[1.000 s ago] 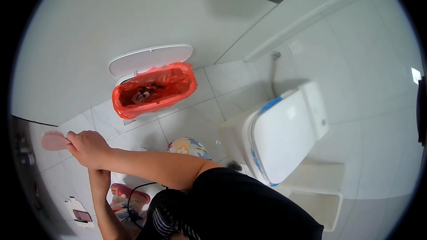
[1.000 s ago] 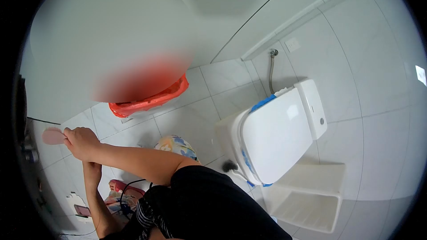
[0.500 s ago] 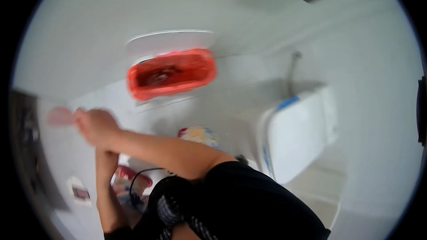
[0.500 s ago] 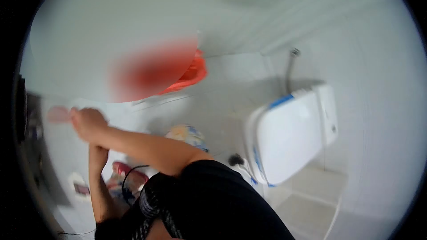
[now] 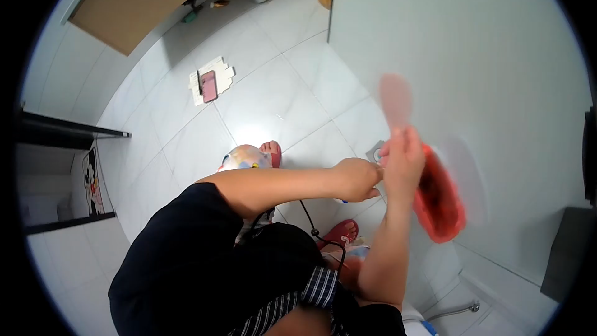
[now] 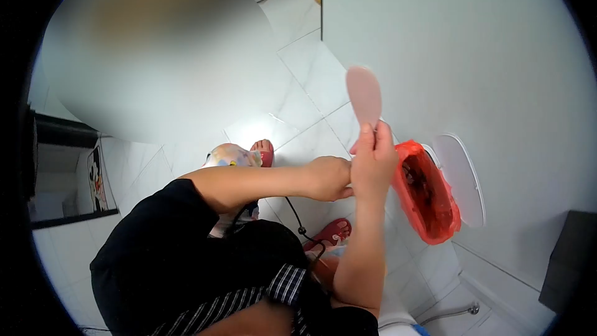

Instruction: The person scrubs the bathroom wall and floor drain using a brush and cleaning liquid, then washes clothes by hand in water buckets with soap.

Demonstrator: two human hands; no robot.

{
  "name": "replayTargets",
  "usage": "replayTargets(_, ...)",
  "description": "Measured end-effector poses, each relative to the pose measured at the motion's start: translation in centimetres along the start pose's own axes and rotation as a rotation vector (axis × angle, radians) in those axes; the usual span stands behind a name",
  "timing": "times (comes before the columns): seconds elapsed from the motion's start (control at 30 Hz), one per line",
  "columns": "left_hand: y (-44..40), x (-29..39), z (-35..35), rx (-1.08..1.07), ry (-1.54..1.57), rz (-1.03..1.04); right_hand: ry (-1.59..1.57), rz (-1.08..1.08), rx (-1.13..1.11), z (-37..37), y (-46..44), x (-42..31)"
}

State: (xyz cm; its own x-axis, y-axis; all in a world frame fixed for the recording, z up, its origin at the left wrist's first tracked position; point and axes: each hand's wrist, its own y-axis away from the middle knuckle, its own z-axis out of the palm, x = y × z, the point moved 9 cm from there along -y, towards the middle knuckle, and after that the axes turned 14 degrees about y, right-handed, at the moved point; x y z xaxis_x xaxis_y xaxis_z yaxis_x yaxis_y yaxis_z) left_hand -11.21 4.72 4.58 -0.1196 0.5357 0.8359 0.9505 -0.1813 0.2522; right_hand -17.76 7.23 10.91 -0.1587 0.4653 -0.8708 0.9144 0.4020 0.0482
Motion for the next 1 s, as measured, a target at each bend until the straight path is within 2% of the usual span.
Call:
replayTargets(0.03,0.1,0.3,-0.2,0.022,-0.003,0.072,0.006,0.005,-0.003,0.1,-0.1,0.0)
replayTargets(0.17,0.3,-0.2,0.0,0.011,-0.052,0.088,-0.004,0.059,-0.017,0.3,-0.3,-0.1)
replayTargets(0.4,0.1,-1.1,1.0,-0.015,-0.072,0.054,-0.039,0.067,0.016,0.2,-0.6,0.2)
replayTargets(0.47,0.2,-1.3,1.5,-0.083,-0.084,0.010,-0.051,0.064,0.027,0.3,-0.7,0.4)
replayTargets(0.57,0.1,-1.2,1.5,-0.050,-0.072,0.053,-0.113,0.058,-0.020,0.8,-0.9,0.7)
replayTargets(0.63,0.0,-1.0,1.2,-0.042,-0.073,0.021,-0.100,0.090,0.029,0.3,-0.9,0.2)
replayTargets(0.77,0.5,-0.4,0.5,-0.034,-0.064,0.038,-0.089,0.010,0.003,0.8,-1.0,-0.2)
replayTargets(1.0,0.6,-0.9,0.1,0.015,-0.091,0.035,-0.104,0.049,-0.005,1.6,-1.0,0.3)
